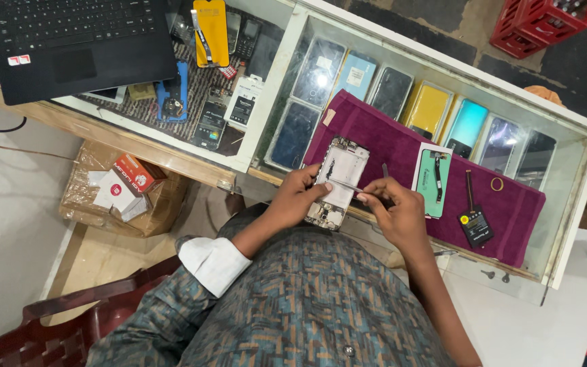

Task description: The person sits at a repair counter and works on a disassembled smartphone. They pick up a small metal tool, hold the phone frame, and use the tool to pry and work along the edges of the phone's internal frame and screen assembly, repositioning the phone repeatedly while continuing to work on it.

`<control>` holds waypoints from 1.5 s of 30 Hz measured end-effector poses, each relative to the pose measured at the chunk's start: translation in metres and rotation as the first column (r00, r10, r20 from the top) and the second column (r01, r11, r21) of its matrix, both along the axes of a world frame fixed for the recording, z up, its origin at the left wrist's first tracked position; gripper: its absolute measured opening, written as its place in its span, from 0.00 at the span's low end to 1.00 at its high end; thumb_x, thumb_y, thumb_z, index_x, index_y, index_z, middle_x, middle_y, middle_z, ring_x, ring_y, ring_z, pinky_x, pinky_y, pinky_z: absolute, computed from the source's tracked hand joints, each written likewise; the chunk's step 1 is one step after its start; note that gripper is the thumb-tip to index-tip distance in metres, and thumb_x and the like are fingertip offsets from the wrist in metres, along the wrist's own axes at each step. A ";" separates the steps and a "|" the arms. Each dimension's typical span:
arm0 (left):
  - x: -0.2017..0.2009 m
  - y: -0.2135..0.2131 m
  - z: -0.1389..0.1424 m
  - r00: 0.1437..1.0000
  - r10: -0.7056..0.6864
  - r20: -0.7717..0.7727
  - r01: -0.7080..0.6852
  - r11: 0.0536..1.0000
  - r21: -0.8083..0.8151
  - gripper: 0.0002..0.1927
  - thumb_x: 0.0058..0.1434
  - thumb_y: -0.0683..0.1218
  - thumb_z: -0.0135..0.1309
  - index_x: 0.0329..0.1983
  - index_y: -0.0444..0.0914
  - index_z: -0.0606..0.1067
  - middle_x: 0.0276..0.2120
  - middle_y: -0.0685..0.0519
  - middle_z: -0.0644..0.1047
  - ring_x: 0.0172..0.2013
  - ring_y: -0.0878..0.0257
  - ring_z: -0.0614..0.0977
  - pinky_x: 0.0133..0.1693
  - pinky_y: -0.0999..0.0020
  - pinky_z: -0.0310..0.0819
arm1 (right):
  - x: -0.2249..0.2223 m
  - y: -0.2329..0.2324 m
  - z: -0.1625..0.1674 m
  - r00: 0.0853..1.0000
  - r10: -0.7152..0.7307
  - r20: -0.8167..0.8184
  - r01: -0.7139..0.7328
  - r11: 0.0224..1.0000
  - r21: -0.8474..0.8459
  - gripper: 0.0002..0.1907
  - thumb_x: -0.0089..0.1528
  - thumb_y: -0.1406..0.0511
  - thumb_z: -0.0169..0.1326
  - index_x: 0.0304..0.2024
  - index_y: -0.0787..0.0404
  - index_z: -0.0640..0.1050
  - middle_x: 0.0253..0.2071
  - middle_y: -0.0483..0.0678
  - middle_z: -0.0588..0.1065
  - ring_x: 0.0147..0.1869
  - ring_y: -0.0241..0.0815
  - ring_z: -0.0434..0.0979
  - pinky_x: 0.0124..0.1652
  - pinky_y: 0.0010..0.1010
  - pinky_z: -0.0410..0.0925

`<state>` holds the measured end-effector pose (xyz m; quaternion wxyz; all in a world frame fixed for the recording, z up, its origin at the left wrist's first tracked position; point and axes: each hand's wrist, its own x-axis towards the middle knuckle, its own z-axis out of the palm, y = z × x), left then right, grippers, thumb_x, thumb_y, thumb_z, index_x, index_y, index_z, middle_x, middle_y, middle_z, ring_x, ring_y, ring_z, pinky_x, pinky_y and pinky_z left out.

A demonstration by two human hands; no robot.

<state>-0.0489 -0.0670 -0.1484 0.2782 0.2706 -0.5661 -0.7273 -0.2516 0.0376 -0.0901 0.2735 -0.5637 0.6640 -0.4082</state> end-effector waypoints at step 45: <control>0.002 0.007 -0.011 0.998 0.029 0.053 -0.036 0.989 0.146 0.30 0.75 0.58 0.42 0.31 0.30 0.79 0.23 0.57 0.77 0.26 0.72 0.74 0.31 0.71 0.69 | 0.009 0.015 0.007 0.944 0.041 -0.329 -0.090 0.987 -0.136 0.04 0.63 0.71 0.60 0.40 0.66 0.82 0.27 0.49 0.73 0.26 0.40 0.69 0.28 0.31 0.61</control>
